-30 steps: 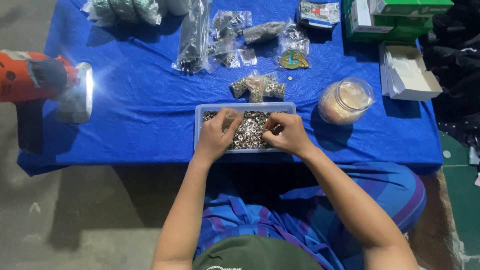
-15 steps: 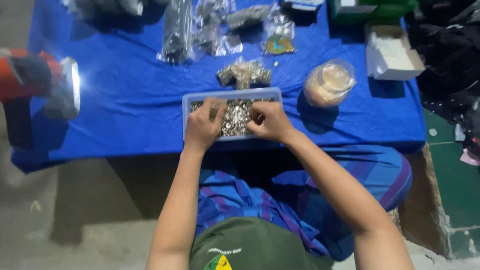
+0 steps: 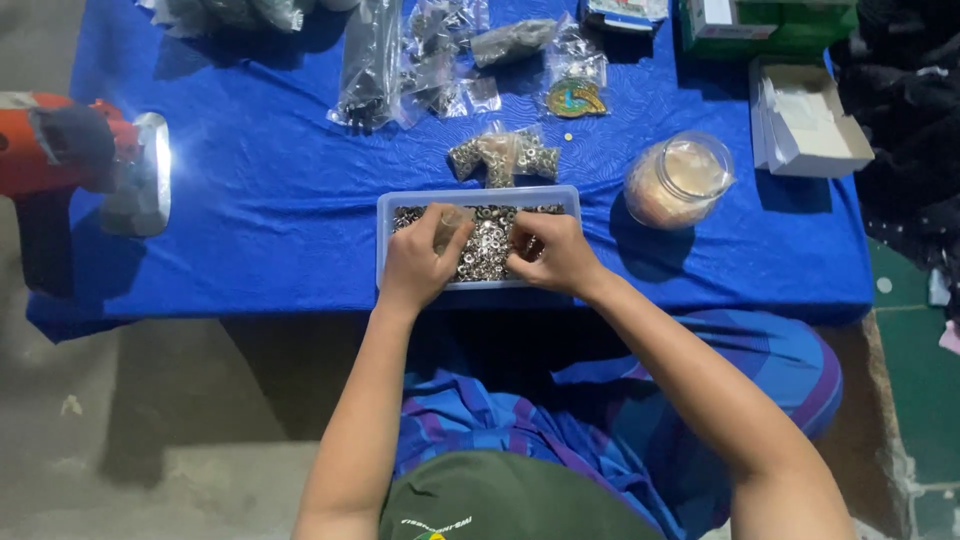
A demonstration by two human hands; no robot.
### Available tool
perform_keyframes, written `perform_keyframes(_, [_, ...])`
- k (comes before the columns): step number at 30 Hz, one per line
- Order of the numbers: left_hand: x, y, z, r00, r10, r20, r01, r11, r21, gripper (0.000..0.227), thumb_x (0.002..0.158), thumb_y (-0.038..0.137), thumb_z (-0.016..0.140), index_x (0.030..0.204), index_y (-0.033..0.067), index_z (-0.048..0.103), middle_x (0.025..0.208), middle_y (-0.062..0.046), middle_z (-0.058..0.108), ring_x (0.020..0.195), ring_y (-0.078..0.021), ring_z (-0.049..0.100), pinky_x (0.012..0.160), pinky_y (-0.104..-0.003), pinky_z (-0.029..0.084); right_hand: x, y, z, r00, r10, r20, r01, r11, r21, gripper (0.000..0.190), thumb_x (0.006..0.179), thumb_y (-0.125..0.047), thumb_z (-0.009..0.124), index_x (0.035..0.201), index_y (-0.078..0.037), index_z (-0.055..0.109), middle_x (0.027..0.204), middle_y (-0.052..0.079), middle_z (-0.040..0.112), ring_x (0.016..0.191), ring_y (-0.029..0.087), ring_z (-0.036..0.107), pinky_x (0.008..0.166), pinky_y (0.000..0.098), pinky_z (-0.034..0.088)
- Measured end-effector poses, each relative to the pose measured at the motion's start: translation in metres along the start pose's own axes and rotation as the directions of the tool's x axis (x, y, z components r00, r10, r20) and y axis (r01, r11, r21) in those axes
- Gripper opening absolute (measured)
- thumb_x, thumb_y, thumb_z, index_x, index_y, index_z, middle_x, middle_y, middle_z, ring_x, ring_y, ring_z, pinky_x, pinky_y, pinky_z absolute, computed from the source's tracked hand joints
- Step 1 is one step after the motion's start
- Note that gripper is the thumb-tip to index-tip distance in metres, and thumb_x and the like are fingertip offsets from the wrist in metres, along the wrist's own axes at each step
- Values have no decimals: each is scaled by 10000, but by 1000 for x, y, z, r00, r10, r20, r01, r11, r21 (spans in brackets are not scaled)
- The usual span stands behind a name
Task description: The person sorts small metal parts from a plastic container into small plastic bags. They repeatedly scoop parts with their hands, place them into bags, and set the filled bags aside on the table.
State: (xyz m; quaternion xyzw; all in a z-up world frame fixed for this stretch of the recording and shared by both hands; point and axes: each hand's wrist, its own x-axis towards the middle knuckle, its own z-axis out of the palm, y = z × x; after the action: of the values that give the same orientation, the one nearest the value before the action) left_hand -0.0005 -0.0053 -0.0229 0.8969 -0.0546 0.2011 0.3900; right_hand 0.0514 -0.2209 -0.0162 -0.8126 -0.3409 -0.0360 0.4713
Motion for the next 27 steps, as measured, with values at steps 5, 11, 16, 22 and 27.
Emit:
perform_keyframes(5, [1, 0, 7, 998, 21, -64, -19, 999, 37, 254, 969, 441, 699, 972, 194, 640, 669, -96, 698, 669, -302, 736, 621, -399, 601, 2, -2, -2, 999, 30, 33, -31, 999, 42, 159, 704, 2, 755, 805, -83, 667, 664, 128, 706, 619, 297, 710, 508, 366, 567])
perform_keyframes(11, [5, 1, 9, 996, 9, -93, -1, 997, 81, 270, 971, 456, 708, 931, 196, 649, 661, -72, 706, 654, -273, 738, 616, -372, 599, 1, 9, -3, 995, 19, 95, -24, 998, 57, 193, 812, 36, 737, 981, -55, 750, 806, 161, 751, 679, 301, 731, 519, 350, 603])
perform_keyframes(16, [3, -5, 12, 997, -31, -67, 39, 992, 118, 257, 967, 459, 729, 927, 215, 660, 658, -36, 718, 643, -229, 736, 633, -333, 602, -3, 9, -5, 995, 14, 99, -14, 1000, -2, 149, 858, 6, 720, 989, -61, 745, 810, 135, 734, 683, 285, 727, 514, 345, 606])
perform_keyframes(22, [11, 4, 8, 996, -70, -48, 77, 984, 162, 251, 963, 462, 723, 946, 218, 666, 660, -45, 719, 654, -245, 739, 639, -354, 604, -4, 13, 0, 995, -7, 95, 11, 999, -32, 128, 873, -37, 712, 994, -76, 727, 844, 116, 721, 751, 323, 729, 605, 376, 612])
perform_keyframes(27, [16, 9, 7, 993, -97, -65, 104, 987, 124, 256, 951, 452, 733, 959, 205, 664, 692, -62, 730, 688, -265, 746, 654, -373, 611, -4, 13, 0, 994, -30, 103, 37, 998, -60, 121, 864, -51, 715, 979, -89, 723, 817, 109, 697, 746, 325, 719, 611, 388, 601])
